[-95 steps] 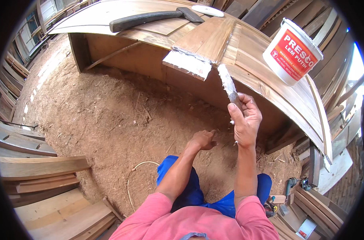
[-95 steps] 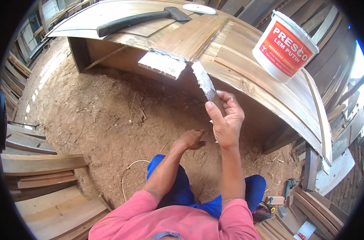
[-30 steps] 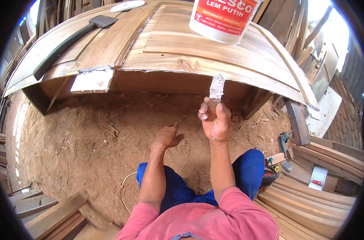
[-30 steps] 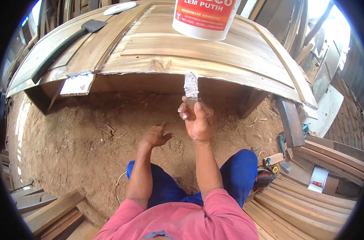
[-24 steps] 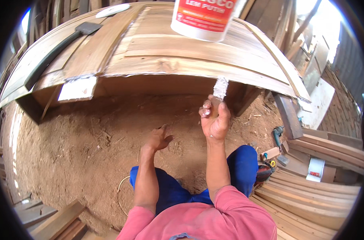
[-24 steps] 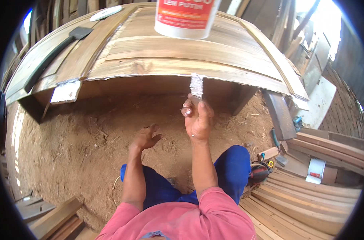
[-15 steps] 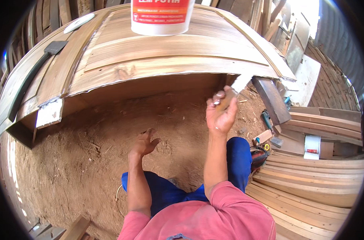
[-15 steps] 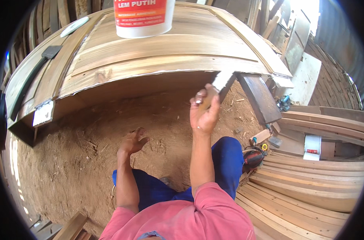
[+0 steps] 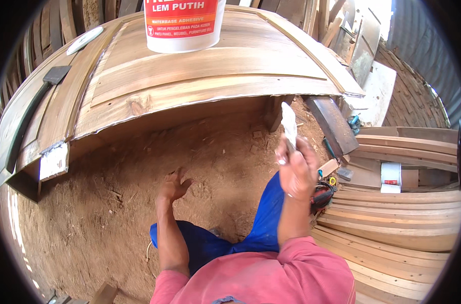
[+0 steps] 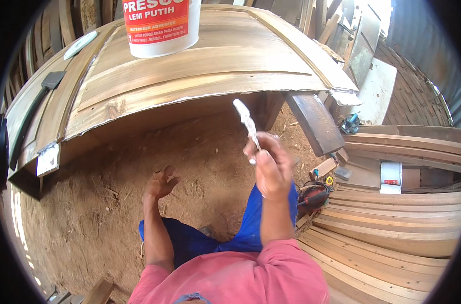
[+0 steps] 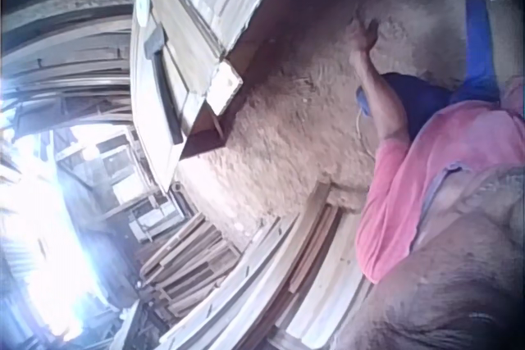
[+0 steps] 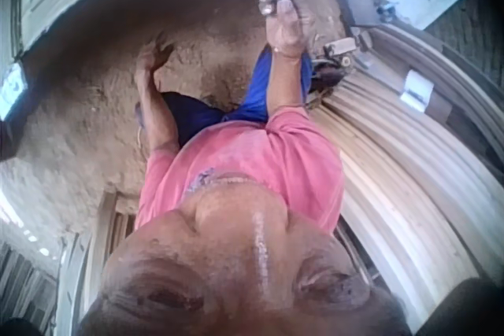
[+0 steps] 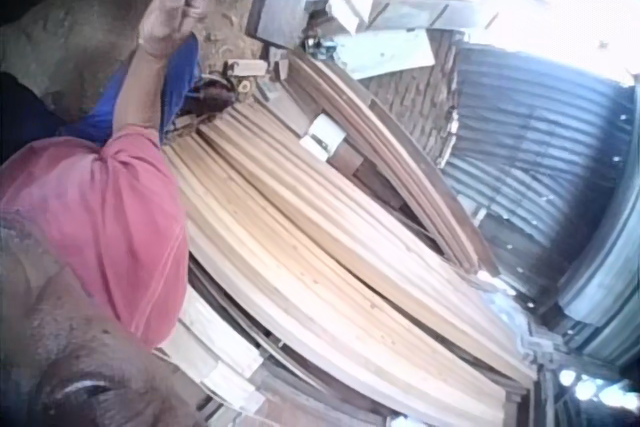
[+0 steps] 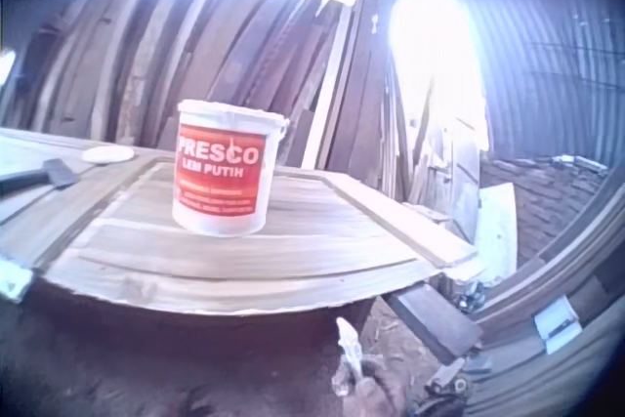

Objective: The person applies white adhesive to the edges of a wooden door using a small putty knife.

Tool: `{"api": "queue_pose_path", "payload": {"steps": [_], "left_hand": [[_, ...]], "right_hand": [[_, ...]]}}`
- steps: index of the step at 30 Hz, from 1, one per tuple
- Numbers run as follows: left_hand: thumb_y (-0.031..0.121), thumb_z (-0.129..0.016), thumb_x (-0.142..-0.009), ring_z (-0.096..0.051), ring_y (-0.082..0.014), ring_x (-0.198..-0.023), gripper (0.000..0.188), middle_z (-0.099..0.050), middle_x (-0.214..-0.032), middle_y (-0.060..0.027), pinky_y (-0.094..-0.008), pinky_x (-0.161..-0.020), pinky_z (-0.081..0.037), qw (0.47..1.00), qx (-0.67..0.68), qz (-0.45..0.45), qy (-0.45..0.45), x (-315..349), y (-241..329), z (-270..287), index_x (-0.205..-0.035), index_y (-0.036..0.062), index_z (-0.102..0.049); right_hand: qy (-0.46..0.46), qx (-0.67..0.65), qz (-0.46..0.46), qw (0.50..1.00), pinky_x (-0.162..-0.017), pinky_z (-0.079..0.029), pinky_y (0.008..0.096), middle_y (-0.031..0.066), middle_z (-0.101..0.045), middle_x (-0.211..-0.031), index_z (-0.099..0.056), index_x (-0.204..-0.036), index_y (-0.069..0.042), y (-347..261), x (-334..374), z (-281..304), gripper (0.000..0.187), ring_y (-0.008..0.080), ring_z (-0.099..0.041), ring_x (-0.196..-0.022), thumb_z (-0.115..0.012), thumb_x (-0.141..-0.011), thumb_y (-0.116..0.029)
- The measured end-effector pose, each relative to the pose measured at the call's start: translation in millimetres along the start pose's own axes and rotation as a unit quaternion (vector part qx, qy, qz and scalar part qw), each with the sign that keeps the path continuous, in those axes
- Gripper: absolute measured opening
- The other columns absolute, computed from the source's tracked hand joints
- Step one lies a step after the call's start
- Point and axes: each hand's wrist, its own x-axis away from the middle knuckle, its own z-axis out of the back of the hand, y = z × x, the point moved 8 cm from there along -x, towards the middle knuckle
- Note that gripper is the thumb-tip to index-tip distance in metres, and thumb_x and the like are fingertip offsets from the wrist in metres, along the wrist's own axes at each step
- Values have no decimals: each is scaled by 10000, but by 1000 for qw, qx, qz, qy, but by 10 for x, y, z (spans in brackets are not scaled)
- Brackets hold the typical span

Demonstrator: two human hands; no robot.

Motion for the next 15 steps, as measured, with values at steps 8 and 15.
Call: {"api": "queue_pose_path", "payload": {"steps": [8, 15], "left_hand": [[417, -676, -882, -576, -413, -1195, 578, -638, -1258, -206, -473, -996, -463, 1000, -3, -13, -14, -147, -5, -67, -1321, 69, -536], [380, -680, -878, -555, -407, -1229, 545, -623, -1282, -217, -471, -1006, -455, 999, -7, -11, -37, -276, 134, -211, -1301, 59, -554]], "right_hand": [[18, 397, 74, 915, -931, -468, 342, 146, -677, -1133, -573, -1294, 80, -1690, -636, 1188, 401, 184, -615, -1023, -604, -971, -157], [-72, 570, -106, 812, -946, -472, 310, 139, -703, -1111, -679, -1160, 80, -1461, -993, 2046, 316, 174, -629, -1040, -634, -929, -131]]}}
